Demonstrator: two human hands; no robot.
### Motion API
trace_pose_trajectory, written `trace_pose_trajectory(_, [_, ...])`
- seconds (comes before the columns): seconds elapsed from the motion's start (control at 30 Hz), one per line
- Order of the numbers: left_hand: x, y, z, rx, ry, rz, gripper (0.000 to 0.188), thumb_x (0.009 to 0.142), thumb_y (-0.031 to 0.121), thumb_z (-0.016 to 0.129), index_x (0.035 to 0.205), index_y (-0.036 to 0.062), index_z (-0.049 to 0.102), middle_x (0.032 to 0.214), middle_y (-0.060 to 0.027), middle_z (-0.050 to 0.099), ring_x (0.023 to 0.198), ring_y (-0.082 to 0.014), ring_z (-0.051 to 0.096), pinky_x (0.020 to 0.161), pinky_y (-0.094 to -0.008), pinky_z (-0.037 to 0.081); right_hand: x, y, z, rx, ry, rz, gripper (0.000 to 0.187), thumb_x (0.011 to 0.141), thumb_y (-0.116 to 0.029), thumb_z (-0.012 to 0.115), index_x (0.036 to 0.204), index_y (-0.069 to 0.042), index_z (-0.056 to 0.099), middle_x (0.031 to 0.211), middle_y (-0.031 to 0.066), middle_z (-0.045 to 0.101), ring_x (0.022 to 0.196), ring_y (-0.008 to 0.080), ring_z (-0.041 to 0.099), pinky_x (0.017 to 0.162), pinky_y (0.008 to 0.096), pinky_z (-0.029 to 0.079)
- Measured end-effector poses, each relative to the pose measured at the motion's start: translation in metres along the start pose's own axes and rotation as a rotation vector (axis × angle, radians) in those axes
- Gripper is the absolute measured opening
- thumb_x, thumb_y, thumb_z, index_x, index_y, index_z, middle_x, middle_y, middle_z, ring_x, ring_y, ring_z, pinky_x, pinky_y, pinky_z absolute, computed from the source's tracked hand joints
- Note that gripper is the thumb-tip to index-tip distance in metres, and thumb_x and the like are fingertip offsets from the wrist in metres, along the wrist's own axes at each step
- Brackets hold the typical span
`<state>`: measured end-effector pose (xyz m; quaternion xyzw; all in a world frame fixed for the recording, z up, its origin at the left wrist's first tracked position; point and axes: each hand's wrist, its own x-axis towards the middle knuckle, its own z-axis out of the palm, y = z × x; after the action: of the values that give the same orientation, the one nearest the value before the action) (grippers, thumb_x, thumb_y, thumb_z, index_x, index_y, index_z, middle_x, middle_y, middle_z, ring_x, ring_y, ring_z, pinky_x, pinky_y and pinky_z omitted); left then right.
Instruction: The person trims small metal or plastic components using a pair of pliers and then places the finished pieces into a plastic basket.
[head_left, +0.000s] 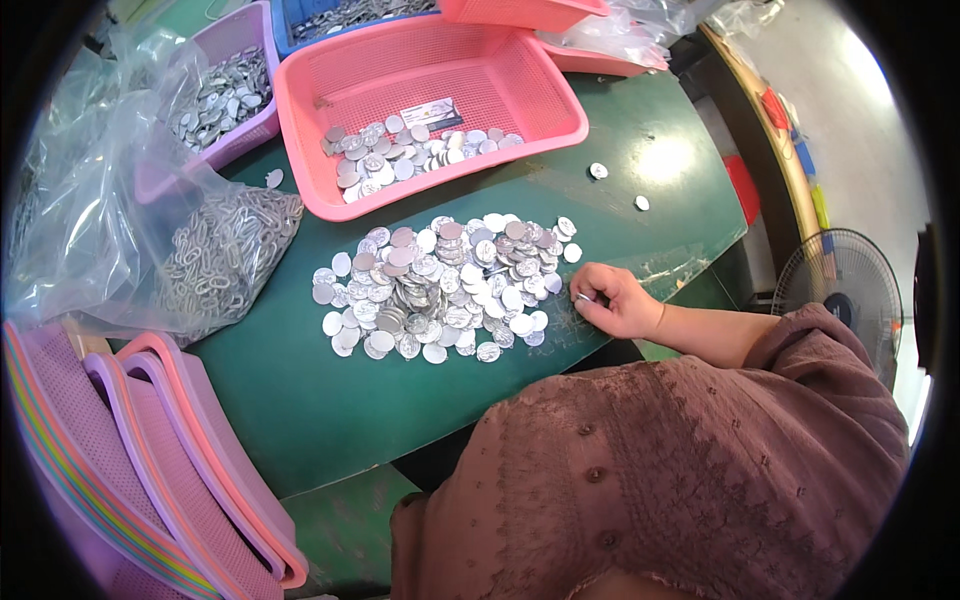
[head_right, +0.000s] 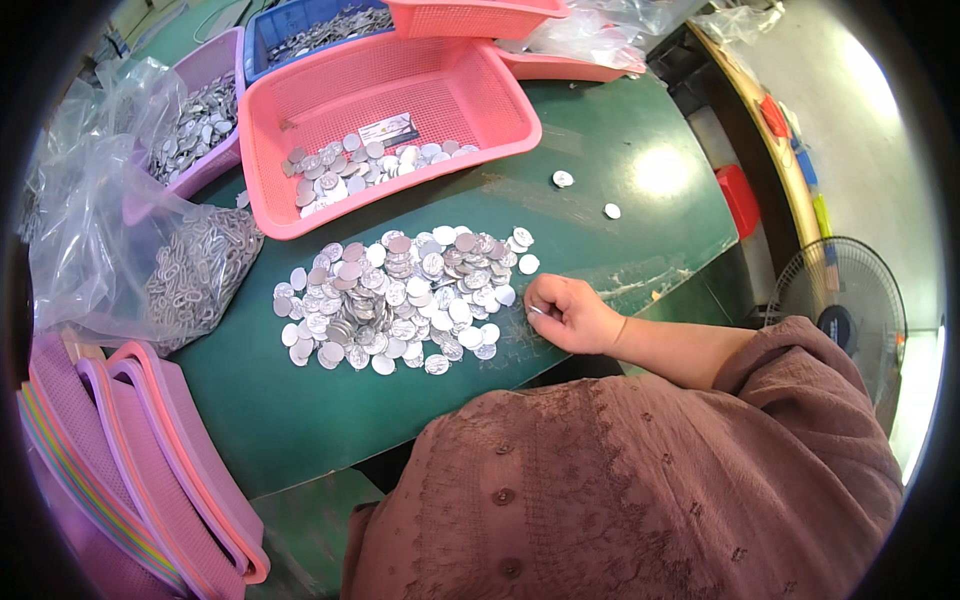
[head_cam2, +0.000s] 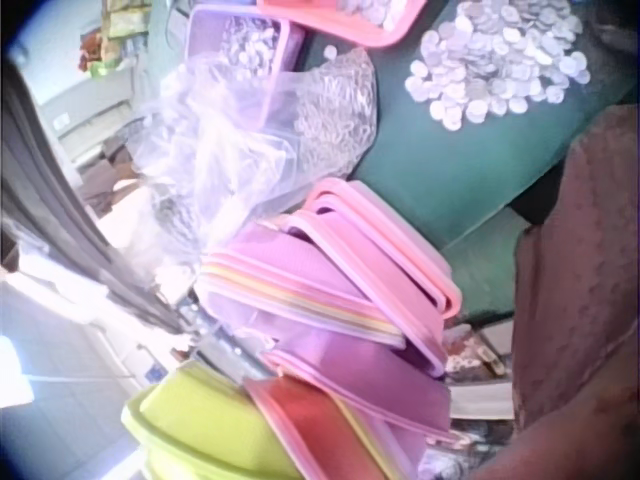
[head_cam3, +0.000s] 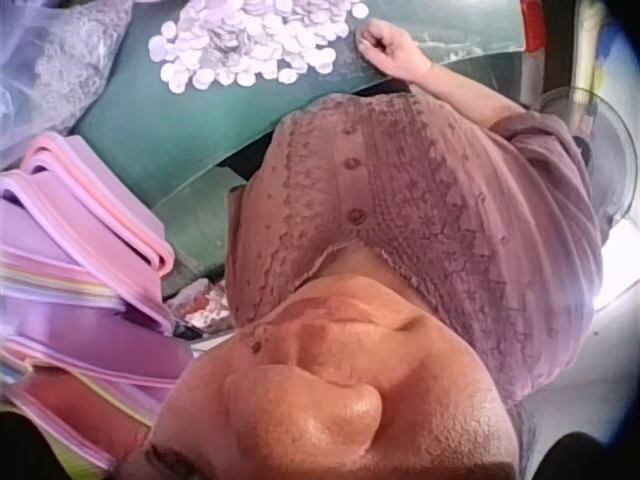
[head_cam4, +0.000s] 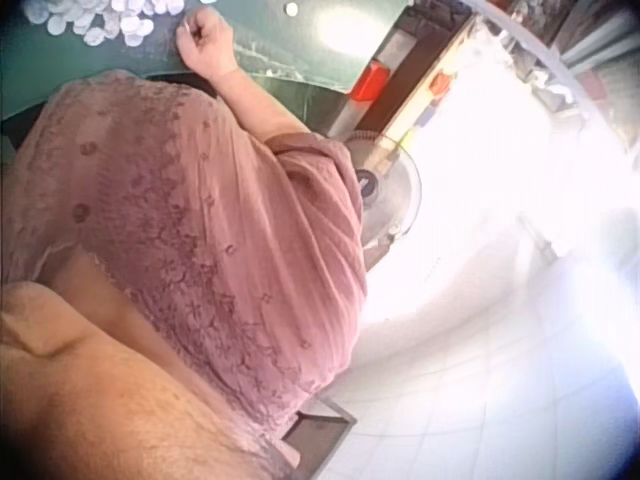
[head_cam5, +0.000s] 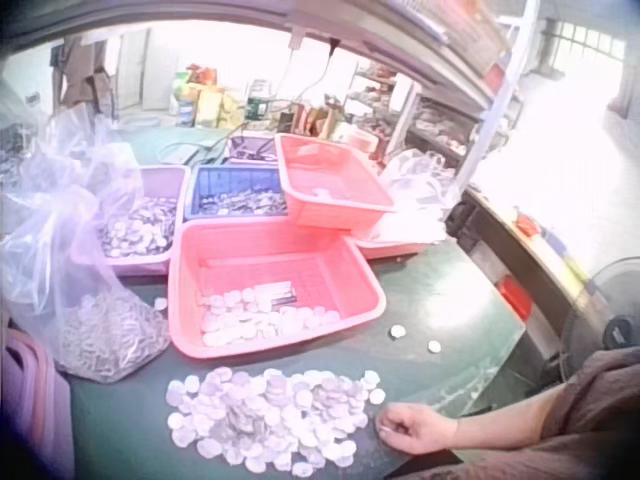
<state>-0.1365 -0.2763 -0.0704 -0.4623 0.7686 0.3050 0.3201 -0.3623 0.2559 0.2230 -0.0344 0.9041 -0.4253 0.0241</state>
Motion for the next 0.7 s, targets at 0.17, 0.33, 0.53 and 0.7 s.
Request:
trace_pose_trajectory(0.17, [0.036, 0.029, 0.028, -0.168, -0.096, -0.029, 0.053, 0.092, 0.043, 0.032, 0.104, -0.0019, 0.058, 0.1, -0.0156, 0.061, 0.092, -0.0266, 0.057, 0.083, -0.0378, 0.042, -0.005, 0.001, 0.001, 0.137, 0.008, 0.194, 0.011, 0.078, -0.004, 0.058, 0.079, -0.002, 0.048, 0.069, 0.0001, 0.046, 0.063, 0.0086, 0.042, 0.056, 0.0238, 0.038])
trace_pose_trajectory(0.33, [0.07, 0.061, 0.064, -0.491, -0.241, -0.095, 0.051, 0.092, 0.041, 0.033, 0.105, -0.0019, 0.057, 0.1, -0.015, 0.061, 0.092, -0.0252, 0.057, 0.083, -0.0366, 0.042, 0.001, -0.004, 0.0, 0.383, -0.008, 0.289, 0.012, 0.081, -0.009, 0.061, 0.083, -0.003, 0.05, 0.07, -0.0033, 0.047, 0.064, 0.0042, 0.042, 0.057, 0.0203, 0.038])
trace_pose_trajectory(0.53, [0.103, 0.083, 0.07, -0.892, -0.239, -0.037, 0.049, 0.093, 0.039, 0.034, 0.106, -0.002, 0.057, 0.099, -0.0142, 0.061, 0.091, -0.0236, 0.058, 0.082, -0.0352, 0.042, 0.087, -0.054, -0.052, 0.018, 0.286, -0.261, 0.013, 0.086, -0.012, 0.058, 0.094, -0.002, 0.058, 0.074, -0.0016, 0.054, 0.065, 0.0054, 0.049, 0.059, 0.0217, 0.042])
trace_pose_trajectory(0.7, [0.082, 0.098, -0.002, -0.947, -0.129, 0.27, 0.047, 0.093, 0.038, 0.035, 0.107, -0.0021, 0.056, 0.099, -0.0136, 0.061, 0.09, -0.0223, 0.058, 0.082, -0.034, 0.043, 0.149, -0.062, -0.077, -0.15, 0.549, -0.419, 0.028, 0.082, -0.013, 0.058, 0.106, 0.002, 0.057, 0.095, 0.0138, 0.063, 0.086, 0.0192, 0.058, 0.078, 0.0301, 0.047])
